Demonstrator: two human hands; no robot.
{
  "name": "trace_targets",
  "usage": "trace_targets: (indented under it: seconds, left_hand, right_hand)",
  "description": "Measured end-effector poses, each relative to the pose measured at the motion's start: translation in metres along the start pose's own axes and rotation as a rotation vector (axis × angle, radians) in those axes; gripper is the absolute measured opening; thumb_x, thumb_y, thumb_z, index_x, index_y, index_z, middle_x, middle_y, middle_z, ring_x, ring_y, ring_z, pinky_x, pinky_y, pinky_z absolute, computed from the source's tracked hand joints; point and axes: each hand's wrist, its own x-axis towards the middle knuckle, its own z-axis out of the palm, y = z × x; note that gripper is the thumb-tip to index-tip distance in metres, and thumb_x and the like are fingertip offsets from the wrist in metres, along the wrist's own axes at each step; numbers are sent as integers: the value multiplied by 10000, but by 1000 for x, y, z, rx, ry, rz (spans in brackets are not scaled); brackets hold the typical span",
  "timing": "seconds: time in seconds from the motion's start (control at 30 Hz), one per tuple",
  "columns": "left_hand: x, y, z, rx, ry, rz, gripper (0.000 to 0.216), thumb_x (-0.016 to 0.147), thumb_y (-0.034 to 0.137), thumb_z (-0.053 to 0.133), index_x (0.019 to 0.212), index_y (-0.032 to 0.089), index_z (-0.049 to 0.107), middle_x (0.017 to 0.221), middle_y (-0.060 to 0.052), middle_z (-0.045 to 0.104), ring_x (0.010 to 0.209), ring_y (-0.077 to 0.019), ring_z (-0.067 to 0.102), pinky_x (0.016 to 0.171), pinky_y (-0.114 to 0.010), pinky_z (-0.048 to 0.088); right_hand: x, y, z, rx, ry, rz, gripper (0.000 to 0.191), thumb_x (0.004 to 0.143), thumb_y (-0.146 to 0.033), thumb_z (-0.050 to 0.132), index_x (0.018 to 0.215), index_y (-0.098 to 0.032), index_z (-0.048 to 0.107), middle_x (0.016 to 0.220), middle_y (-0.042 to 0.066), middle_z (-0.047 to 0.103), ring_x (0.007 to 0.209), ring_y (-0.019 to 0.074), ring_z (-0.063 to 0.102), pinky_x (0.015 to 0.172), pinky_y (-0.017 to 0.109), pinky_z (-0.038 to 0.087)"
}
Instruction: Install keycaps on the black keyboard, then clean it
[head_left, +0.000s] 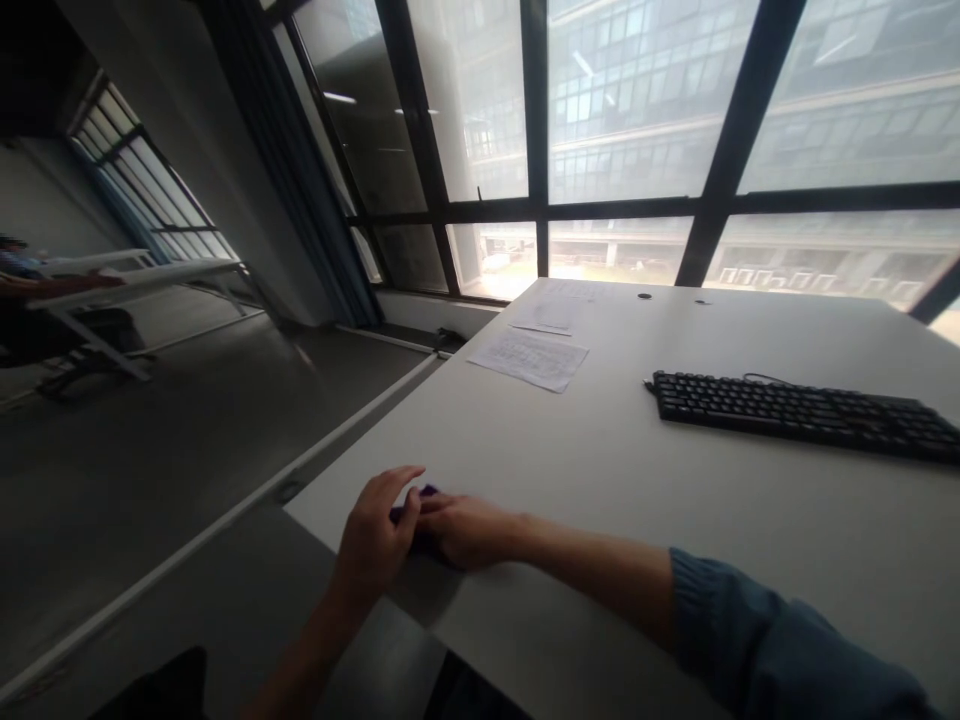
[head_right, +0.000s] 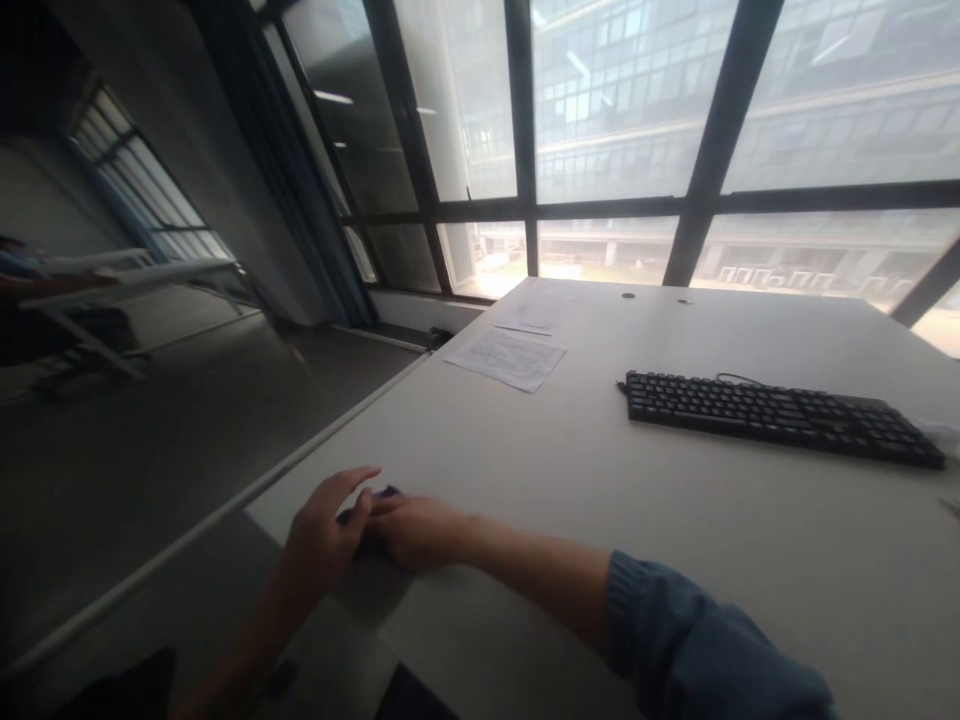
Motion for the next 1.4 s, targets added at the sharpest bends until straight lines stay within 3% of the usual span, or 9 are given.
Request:
trace_targets:
  seconds: [0.17, 0.23, 0.33, 0.47, 0.6, 0.77, 0.9, 1.07, 1.4]
  left_hand:
    - [-7, 22, 6, -77, 34, 30, 252, 980, 262, 470, 1108, 183, 672, 1114, -90, 711, 1095, -231, 647, 1006, -400, 516]
    - [-3, 22, 15, -84, -25, 24, 253, 981, 262, 462, 1073, 188, 686, 1102, -83, 719, 1093, -229, 649, 1013, -405, 518]
    - [-2, 8, 26, -1, -95, -30, 330, 954, 251, 467, 1214, 164, 649, 1223, -120, 690, 1174, -264, 629, 1058, -459, 506]
    - [-18, -18, 26, 162, -33, -169, 615, 856, 194, 500, 1455, 68, 442, 1417, -233, 549, 1333, -361, 525, 1084, -558, 479]
    - [-36, -26, 32, 162, -173, -137, 545, 945, 279, 443, 1463, 109, 438, 1413, -195, 571, 1332, -317, 541, 1112, -515, 466]
    - [-15, -3, 66, 165, -354, 29, 550, 979, 356, 414, 1431, 48, 475, 1490, -236, 485, 1415, -342, 439, 1150, -543, 399]
    - [42, 38, 88, 118, -443, 179, 451, 935, 135, 375, 1314, 101, 617, 1298, -193, 623, 1260, -282, 558, 1090, -464, 450]
    - [91, 122, 118, 28, -618, 463, 256, 949, 205, 512, 917, 200, 765, 904, -94, 658, 905, -217, 628, 862, -333, 519]
    - [54, 345, 218, -489, -739, 1019, 172, 943, 221, 577, 882, 204, 737, 864, -44, 652, 859, -177, 628, 793, -266, 490]
  right_hand:
    - [-40, 73, -82, -140, 361, 755, 548, 945, -44, 293, 1442, -142, 503, 1498, 146, 506, 1347, 259, 499, 1134, 425, 371]
    - [-27, 85, -92, -189, 334, 838, 520, 943, -33, 283, 1417, -17, 498, 1493, 258, 466, 1401, 311, 427, 1169, 488, 293]
    - [15, 71, -71, -141, 203, 672, 474, 899, -50, 440, 1346, -87, 595, 1483, 195, 511, 1362, 269, 484, 1142, 379, 352]
    - [48, 30, -24, 117, -207, 138, 483, 793, -72, 552, 1242, -192, 686, 1227, 61, 724, 1082, 225, 677, 952, 290, 509]
    - [22, 31, -21, 140, -83, 32, 517, 833, -47, 490, 1255, -270, 688, 1348, 1, 665, 1246, 194, 608, 1078, 302, 443]
    - [-40, 55, -43, -105, 77, 175, 500, 891, -67, 481, 1361, -178, 614, 1505, 123, 517, 1439, 229, 419, 1207, 394, 324]
    - [-87, 47, -48, -239, 102, 307, 625, 859, -46, 462, 1483, -89, 460, 1555, 200, 420, 1482, 277, 339, 1223, 467, 301]
    - [-186, 18, -65, -361, 145, 547, 632, 865, -59, 431, 1496, -36, 423, 1557, 222, 406, 1489, 302, 318, 1229, 472, 295]
    - [-407, -101, -76, -464, 419, 1153, 468, 984, -211, 451, 1441, -165, 539, 1548, 125, 459, 1466, 261, 378, 1218, 475, 332]
